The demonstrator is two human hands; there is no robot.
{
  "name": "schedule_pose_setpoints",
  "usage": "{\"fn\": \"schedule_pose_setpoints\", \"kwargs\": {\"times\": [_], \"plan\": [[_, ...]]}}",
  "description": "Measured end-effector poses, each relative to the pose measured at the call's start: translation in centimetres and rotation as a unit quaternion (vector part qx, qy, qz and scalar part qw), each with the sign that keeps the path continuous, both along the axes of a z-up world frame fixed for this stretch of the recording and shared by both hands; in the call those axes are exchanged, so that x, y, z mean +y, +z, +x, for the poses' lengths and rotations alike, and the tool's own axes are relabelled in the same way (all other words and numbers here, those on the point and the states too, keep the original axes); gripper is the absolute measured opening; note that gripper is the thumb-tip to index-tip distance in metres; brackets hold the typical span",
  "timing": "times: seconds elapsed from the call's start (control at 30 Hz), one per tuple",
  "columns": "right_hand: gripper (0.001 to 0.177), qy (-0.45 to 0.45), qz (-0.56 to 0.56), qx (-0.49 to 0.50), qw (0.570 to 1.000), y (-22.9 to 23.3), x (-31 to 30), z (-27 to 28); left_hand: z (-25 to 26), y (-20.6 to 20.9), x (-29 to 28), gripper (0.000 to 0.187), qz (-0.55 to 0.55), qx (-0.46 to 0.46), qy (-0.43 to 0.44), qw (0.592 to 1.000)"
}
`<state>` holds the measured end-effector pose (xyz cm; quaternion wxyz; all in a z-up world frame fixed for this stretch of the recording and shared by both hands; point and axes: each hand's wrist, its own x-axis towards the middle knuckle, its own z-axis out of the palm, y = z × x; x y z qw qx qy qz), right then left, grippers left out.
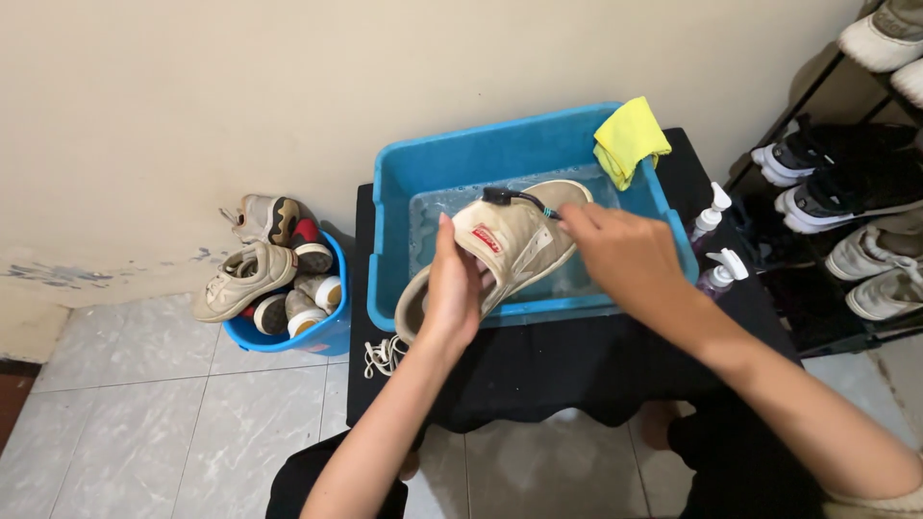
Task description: Scrubbing a beige sneaker with a brush in a basin of soapy water to clean it.
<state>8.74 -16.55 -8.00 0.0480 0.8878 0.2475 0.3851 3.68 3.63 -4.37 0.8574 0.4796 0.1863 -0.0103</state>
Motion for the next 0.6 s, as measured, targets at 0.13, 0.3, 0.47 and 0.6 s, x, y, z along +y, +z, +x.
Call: {"fn": "schedule_pose_setpoints", "kwargs": {"times": [0.13,0.3,0.47,0.6], "plan": [[0.019,0.066,0.054,0.108,0.99,0.5,0.9,-2.4,-0.2,0.2,0.0,0.083,0.008,0.007,-0.019,1.0],[0.013,0.02,-0.008,0.036,0.999,-1.1,1.6,-1.2,0.2,-1.3,0.2,0.081,0.012,0.007,-0.016,1.0],[0.013,0.048,0.02,0.053,0.997,-0.6,2.2,-2.6,0.0,-0.6,-0.1,0.083,0.006,-0.003,-0.014,1.0],[0.019,0.042,0.045,0.055,0.997,-0.6,3.4,-3.0,0.0,-0.7,-0.6,0.082,-0.016,-0.019,0.01,1.0]]}}
